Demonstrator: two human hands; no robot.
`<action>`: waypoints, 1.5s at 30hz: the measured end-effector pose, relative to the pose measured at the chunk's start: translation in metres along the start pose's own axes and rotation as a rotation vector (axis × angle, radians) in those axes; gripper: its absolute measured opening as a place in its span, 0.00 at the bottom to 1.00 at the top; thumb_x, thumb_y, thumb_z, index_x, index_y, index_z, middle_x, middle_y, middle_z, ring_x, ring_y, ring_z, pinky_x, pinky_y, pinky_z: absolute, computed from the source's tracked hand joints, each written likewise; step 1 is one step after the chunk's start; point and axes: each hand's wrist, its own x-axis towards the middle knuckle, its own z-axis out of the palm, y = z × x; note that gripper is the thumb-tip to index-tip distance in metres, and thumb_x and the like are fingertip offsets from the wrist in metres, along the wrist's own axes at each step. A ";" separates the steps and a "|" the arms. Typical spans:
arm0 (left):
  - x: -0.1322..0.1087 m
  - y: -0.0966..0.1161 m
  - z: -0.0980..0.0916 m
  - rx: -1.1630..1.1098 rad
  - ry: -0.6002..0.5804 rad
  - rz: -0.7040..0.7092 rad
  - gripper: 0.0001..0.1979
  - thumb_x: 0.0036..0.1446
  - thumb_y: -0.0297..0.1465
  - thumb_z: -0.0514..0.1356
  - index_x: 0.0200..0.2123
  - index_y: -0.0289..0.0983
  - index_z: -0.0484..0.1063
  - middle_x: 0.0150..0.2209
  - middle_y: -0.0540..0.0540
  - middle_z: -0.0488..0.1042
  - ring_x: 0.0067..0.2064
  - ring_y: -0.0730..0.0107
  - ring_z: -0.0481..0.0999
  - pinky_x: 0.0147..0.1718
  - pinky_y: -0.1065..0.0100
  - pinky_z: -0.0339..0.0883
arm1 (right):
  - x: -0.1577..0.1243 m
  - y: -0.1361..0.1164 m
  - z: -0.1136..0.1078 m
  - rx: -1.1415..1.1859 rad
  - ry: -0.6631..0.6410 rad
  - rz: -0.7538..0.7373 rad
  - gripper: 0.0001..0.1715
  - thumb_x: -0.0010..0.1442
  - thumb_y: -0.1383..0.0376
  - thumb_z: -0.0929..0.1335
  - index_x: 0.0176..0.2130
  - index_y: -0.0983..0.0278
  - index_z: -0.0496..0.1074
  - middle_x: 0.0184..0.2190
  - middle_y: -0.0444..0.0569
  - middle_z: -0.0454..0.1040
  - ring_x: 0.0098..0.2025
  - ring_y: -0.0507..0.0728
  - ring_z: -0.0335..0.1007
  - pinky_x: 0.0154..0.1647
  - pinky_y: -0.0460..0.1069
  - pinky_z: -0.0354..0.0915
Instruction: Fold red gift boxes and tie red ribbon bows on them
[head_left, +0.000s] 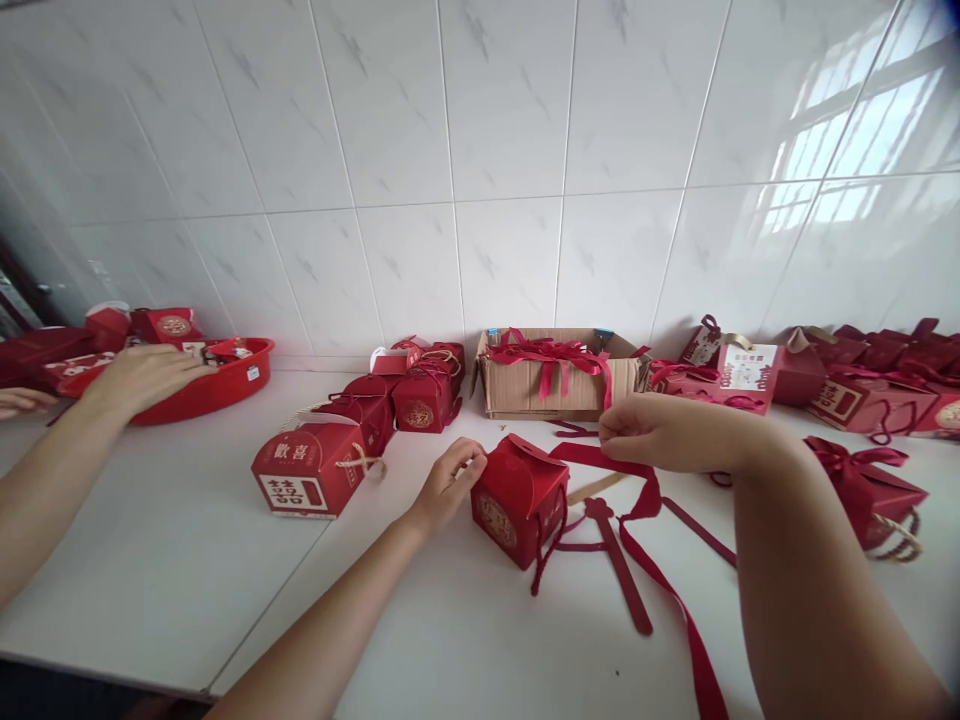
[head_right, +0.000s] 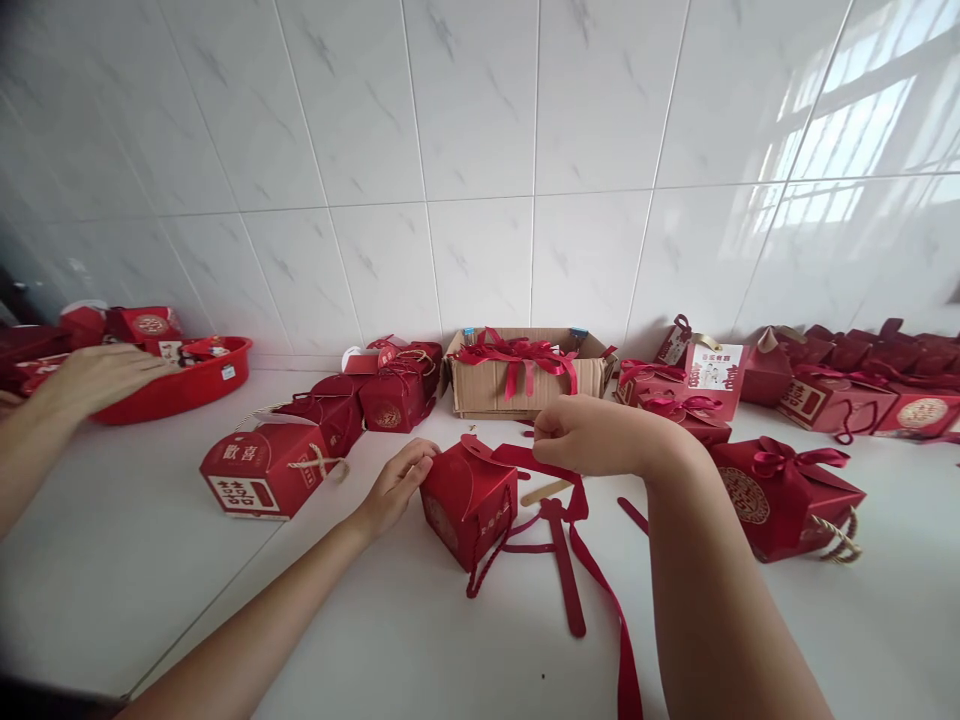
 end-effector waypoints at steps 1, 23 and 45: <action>0.000 0.002 -0.004 -0.002 -0.003 -0.005 0.21 0.58 0.48 0.52 0.25 0.37 0.66 0.34 0.47 0.68 0.37 0.66 0.66 0.39 0.67 0.61 | 0.000 -0.001 0.000 -0.001 0.000 0.003 0.11 0.54 0.62 0.64 0.23 0.62 0.62 0.21 0.41 0.57 0.22 0.50 0.51 0.21 0.48 0.47; -0.004 0.011 0.005 -0.398 -0.038 -0.253 0.26 0.52 0.43 0.62 0.52 0.41 0.63 0.44 0.45 0.73 0.46 0.60 0.72 0.43 0.63 0.66 | 0.017 -0.001 0.008 -0.050 0.050 -0.047 0.19 0.58 0.56 0.62 0.22 0.62 0.56 0.21 0.41 0.53 0.22 0.49 0.47 0.21 0.48 0.44; -0.006 0.012 0.000 -0.389 -0.117 -0.152 0.19 0.56 0.37 0.60 0.50 0.41 0.67 0.47 0.46 0.71 0.47 0.63 0.69 0.43 0.68 0.63 | 0.028 0.000 0.013 -0.073 -0.113 -0.017 0.15 0.54 0.62 0.62 0.20 0.63 0.54 0.19 0.40 0.53 0.21 0.49 0.46 0.21 0.47 0.47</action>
